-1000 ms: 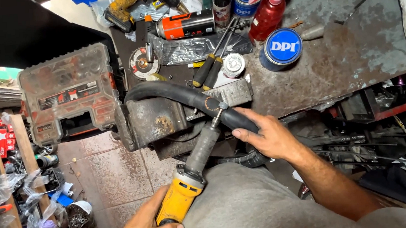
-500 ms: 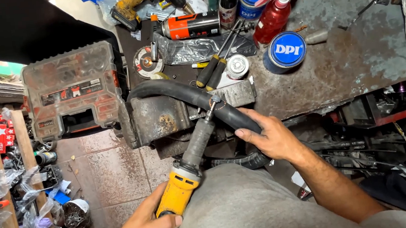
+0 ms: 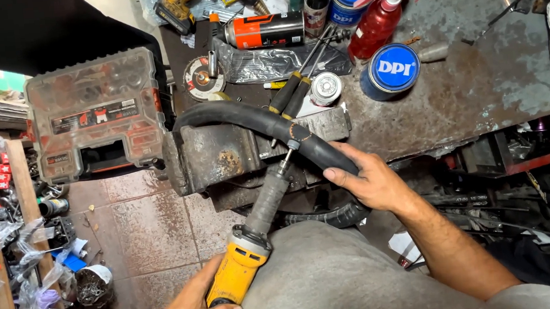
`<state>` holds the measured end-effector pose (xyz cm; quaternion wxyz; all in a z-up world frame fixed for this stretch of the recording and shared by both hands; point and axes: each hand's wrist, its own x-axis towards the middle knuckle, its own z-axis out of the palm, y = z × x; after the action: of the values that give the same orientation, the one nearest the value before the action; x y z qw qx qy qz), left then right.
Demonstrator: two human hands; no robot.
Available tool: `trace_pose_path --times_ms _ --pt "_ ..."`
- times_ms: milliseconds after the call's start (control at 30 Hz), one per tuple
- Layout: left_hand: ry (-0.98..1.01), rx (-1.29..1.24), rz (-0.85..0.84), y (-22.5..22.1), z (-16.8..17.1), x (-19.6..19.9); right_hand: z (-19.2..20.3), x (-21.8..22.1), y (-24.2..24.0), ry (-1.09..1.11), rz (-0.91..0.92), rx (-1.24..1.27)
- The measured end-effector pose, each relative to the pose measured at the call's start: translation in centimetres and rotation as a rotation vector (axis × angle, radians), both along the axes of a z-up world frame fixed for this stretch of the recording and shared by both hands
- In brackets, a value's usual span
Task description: Removing a bicycle tire from a rim using a reciprocating saw and a screwdriver at a repair station.
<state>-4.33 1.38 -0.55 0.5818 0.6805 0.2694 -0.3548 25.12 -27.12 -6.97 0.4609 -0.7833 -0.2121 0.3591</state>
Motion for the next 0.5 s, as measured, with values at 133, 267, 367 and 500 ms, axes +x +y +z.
trace_pose_path --times_ms 133,267,367,500 --pt "0.064 0.017 -0.019 -0.4 1.0 0.7 0.0 0.0 0.0 -0.006 0.004 0.007" --pt "0.051 0.002 -0.013 -0.7 1.9 1.6 -0.1 -0.1 -0.2 -0.005 0.003 0.003" --pt "0.003 -0.044 0.004 -1.2 2.5 2.6 0.1 -0.3 -0.2 -0.001 -0.001 -0.005" --pt "0.066 0.035 -0.056 -1.4 2.9 3.4 0.1 -0.3 -0.2 0.006 -0.013 -0.006"
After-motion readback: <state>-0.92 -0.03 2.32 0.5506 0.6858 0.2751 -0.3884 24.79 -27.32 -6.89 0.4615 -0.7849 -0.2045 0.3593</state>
